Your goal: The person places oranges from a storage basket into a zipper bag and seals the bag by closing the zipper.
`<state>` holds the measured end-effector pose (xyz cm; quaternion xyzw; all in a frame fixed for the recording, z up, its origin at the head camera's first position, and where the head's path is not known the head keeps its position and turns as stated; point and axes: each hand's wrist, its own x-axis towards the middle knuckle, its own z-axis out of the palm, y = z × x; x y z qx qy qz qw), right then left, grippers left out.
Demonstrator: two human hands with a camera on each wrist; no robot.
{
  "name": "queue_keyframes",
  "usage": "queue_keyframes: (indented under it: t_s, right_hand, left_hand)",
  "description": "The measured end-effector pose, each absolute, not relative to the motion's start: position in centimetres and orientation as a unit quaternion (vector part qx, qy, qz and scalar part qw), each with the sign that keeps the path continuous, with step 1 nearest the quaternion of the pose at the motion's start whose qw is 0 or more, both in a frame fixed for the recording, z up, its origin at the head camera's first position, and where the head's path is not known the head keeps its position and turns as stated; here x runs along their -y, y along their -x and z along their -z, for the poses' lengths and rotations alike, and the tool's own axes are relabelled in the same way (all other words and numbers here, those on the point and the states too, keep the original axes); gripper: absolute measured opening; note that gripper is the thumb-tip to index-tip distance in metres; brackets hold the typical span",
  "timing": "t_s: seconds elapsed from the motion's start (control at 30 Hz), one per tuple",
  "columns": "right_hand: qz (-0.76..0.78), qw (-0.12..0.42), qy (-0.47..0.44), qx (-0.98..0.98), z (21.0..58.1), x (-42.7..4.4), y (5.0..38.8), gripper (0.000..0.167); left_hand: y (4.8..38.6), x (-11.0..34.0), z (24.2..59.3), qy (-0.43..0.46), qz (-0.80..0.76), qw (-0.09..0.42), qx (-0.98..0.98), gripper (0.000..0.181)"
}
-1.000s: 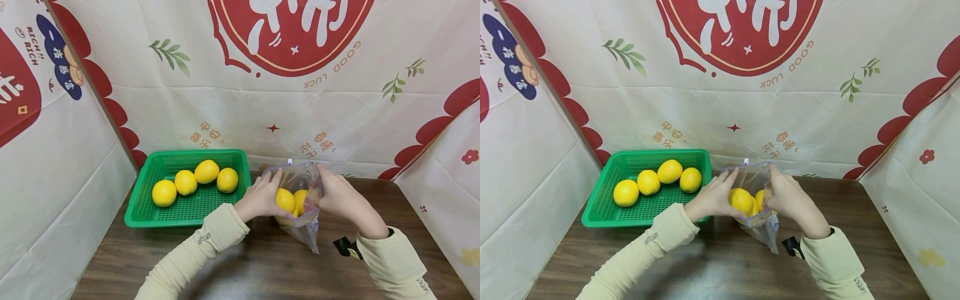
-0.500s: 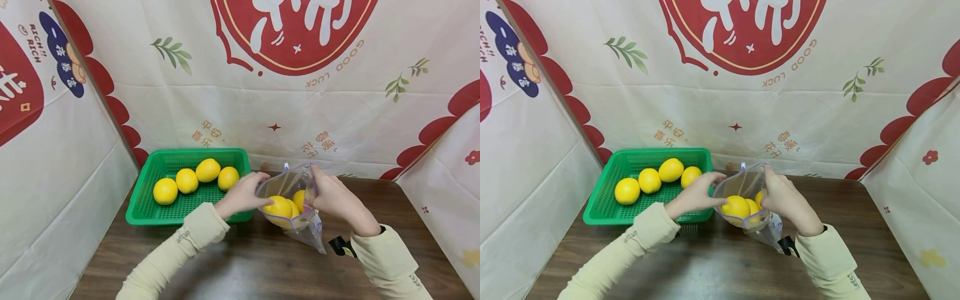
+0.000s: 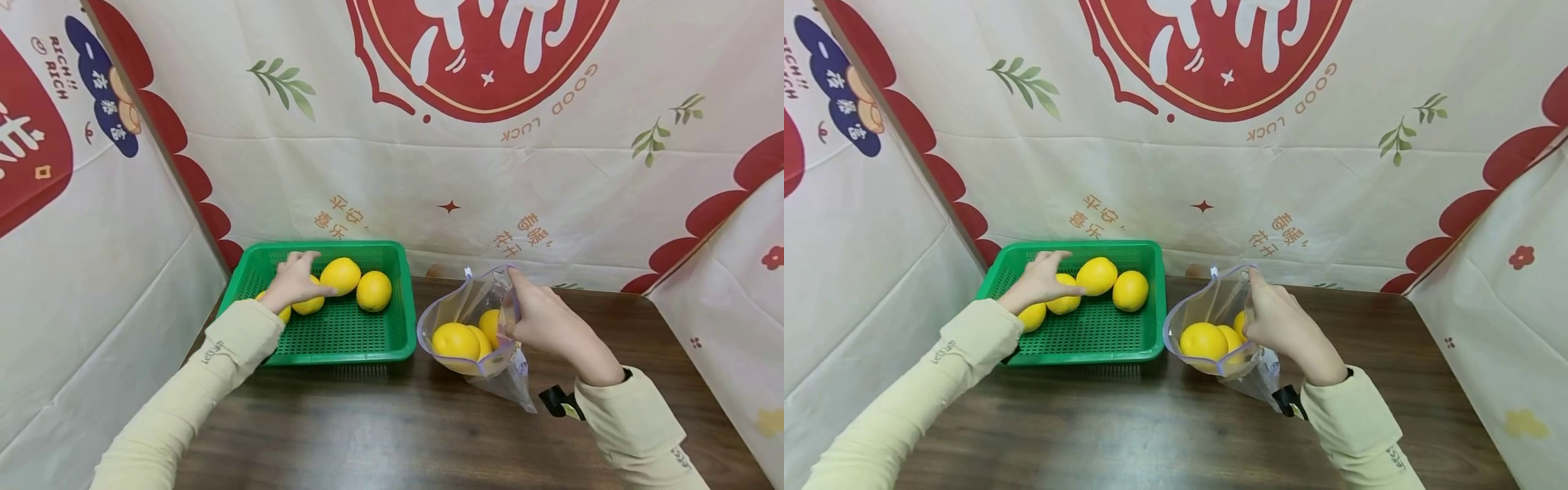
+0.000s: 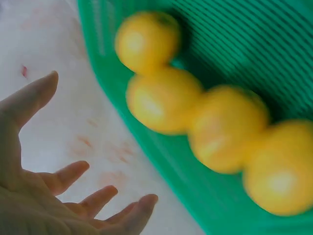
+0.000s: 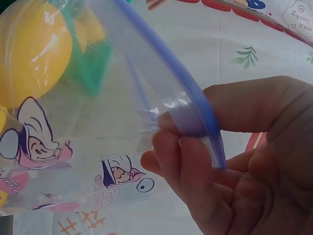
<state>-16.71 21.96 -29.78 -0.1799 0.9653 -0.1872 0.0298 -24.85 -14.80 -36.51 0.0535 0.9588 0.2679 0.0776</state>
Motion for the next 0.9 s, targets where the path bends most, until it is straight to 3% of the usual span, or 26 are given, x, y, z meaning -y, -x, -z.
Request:
queue_keyframes:
  t_s: [0.33, 0.9]
  right_hand:
    - [0.192, 0.029, 0.181, -0.964, 29.8, -22.1, 16.8, 0.086]
    - [0.195, 0.021, 0.189, -0.962, 29.8, -22.2, 16.5, 0.081]
  left_hand:
    - [25.5, 20.6, 38.5, 0.04, -0.254, 0.135, -0.957, 0.09]
    - [25.9, 21.4, 40.7, 0.013, -0.188, 0.217, -0.958, 0.081]
